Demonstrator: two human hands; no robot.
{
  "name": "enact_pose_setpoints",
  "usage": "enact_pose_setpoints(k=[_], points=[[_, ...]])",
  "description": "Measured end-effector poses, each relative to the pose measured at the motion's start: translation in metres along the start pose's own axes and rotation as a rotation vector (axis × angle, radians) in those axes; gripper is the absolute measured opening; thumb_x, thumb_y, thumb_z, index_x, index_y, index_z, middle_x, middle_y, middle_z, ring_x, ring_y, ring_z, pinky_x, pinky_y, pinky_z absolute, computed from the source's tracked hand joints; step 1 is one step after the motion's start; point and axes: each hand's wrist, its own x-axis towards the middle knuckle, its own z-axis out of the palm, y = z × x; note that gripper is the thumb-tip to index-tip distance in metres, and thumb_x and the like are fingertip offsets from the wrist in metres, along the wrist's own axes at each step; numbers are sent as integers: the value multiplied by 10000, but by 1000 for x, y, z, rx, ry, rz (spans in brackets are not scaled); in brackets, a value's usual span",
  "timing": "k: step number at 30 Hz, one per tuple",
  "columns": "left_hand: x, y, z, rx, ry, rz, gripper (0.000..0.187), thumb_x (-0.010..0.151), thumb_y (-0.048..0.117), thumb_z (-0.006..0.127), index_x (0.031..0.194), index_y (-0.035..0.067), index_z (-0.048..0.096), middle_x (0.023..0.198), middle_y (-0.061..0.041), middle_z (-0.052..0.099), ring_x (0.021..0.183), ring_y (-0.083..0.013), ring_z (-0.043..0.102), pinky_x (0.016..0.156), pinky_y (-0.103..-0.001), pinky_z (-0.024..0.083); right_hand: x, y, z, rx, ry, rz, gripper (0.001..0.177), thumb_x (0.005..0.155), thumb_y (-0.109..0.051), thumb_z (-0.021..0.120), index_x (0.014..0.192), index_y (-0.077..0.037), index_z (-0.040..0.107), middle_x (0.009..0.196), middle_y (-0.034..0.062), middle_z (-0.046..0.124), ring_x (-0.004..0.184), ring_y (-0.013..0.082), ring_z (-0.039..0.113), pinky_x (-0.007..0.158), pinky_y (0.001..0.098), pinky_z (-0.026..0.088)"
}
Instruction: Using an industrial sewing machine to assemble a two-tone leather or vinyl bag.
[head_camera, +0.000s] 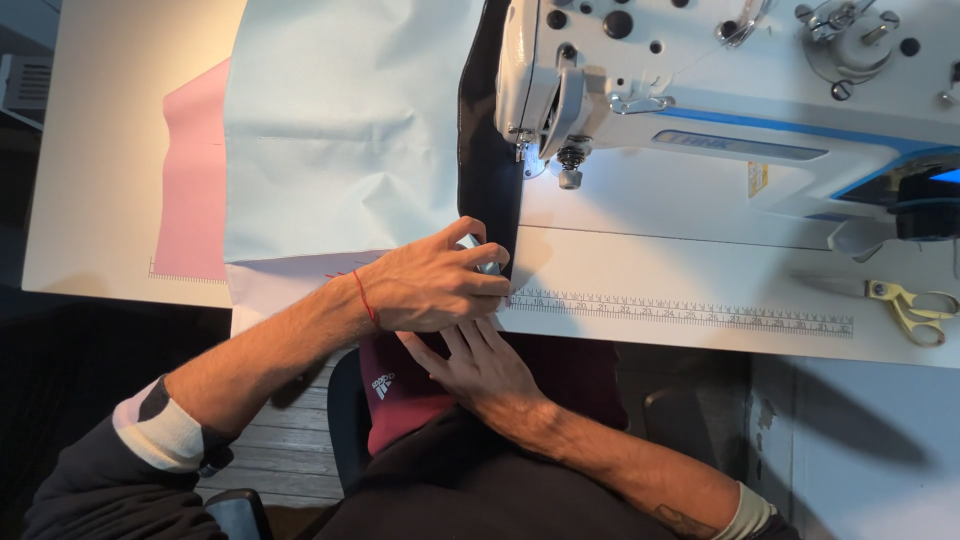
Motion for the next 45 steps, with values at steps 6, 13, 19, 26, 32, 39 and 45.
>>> enact_pose_setpoints(k=[6,13,19,26,32,39,45], points=[[0,4,-3,19,-17,5,173,884,349,694,983,265,808,1188,55,700,1199,-225,551,1106,-482,400,-3,-4,7,32,33,19,452,1021,-285,611,1463,-248,524,1126,105,613,1109,265,625,1062,442,500],[0,11,-4,-2,-33,-23,167,902,336,682,986,273,812,1205,46,694,1200,-220,551,1121,-482,392,-6,-6,8,62,17,11,429,1021,-254,641,1435,-218,533,1097,126,607,1100,287,642,1075,457,504],[-3,16,-10,-41,35,-59,128,889,259,694,921,202,803,1024,54,663,1104,-208,554,1076,-464,420,5,16,-60,237,-43,-42,680,814,-198,658,1474,-202,497,1213,196,624,1141,323,643,1053,433,496],[-11,19,-9,-23,182,-93,160,891,246,659,929,153,783,1041,20,638,1107,-205,547,1056,-453,425,-19,71,-68,730,-591,269,366,997,-410,672,1262,-158,674,1208,36,704,1111,186,655,952,336,551],[-12,11,-15,-133,98,-68,160,899,280,674,930,177,792,1267,-51,641,1168,-258,552,1054,-489,416,-22,63,-40,385,26,258,465,902,-311,756,1212,30,693,1278,148,635,1236,264,571,985,416,461],[-7,-52,-31,-151,144,3,443,745,151,679,1185,154,735,1285,-79,692,1297,-226,580,1233,-514,227,-19,58,-46,291,0,243,522,899,-349,738,1267,18,682,1320,139,638,1277,268,546,1028,459,406],[14,-62,-46,-35,-155,25,181,899,137,620,1036,153,737,1166,1,749,1370,-187,532,1275,-519,221,-20,56,-44,298,4,253,506,894,-330,740,1267,7,680,1347,148,634,1302,269,545,1075,462,391]])
